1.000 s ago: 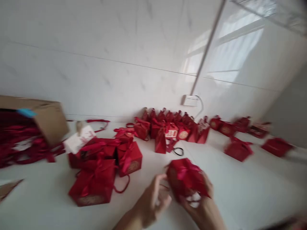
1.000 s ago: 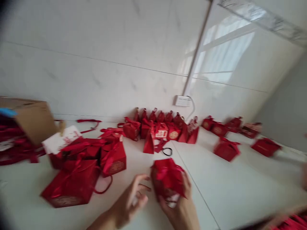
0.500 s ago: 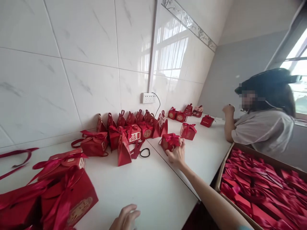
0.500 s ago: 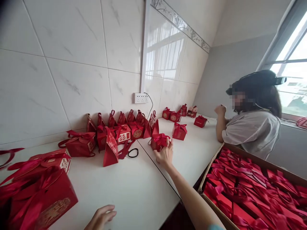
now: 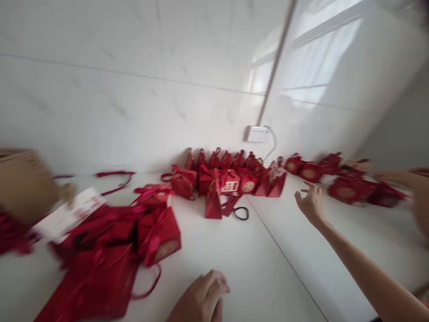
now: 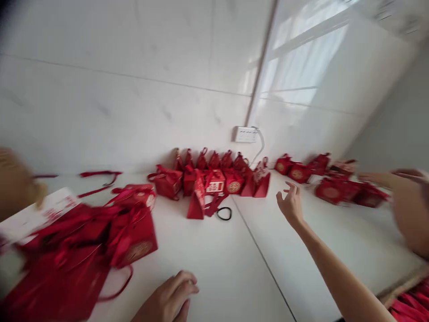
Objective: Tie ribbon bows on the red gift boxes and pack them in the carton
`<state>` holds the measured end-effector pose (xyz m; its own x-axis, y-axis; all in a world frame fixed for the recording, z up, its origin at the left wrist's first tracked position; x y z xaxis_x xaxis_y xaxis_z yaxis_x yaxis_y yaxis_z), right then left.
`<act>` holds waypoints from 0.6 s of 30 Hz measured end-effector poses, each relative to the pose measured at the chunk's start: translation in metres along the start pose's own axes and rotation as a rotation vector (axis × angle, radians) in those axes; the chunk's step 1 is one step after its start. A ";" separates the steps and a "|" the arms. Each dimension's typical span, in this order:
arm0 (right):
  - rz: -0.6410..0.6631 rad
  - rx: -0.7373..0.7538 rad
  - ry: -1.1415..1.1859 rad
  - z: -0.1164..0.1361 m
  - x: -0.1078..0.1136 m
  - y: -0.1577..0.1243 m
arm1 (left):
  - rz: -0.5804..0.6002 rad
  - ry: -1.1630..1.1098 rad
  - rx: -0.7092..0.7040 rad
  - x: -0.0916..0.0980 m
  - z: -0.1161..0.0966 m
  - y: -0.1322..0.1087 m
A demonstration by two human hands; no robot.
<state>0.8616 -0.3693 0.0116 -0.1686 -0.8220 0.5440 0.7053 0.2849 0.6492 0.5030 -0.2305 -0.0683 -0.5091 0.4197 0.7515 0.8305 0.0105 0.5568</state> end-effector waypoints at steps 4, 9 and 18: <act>0.465 0.408 0.305 0.167 -0.075 -0.071 | -0.131 0.000 -0.094 0.042 -0.013 0.013; 0.671 0.518 0.483 0.318 -0.114 -0.169 | -0.548 0.201 -0.089 0.129 -0.044 -0.022; 0.748 0.048 0.254 0.341 -0.152 -0.204 | -0.724 0.220 1.039 0.199 0.051 -0.156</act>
<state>0.5088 -0.1343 -0.0220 0.5048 -0.4896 0.7109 0.5377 0.8226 0.1847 0.2835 -0.1024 -0.0234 -0.8599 -0.1351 0.4923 0.0852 0.9129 0.3993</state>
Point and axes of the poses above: each hand's wrist, its own y-axis towards the middle knuckle, its own x-axis out of the back of the hand, z = x × y, the point moved 10 cm from there along y, towards the middle knuckle, and after that the axes turned 3 degrees about z, right-handed, at the moved point
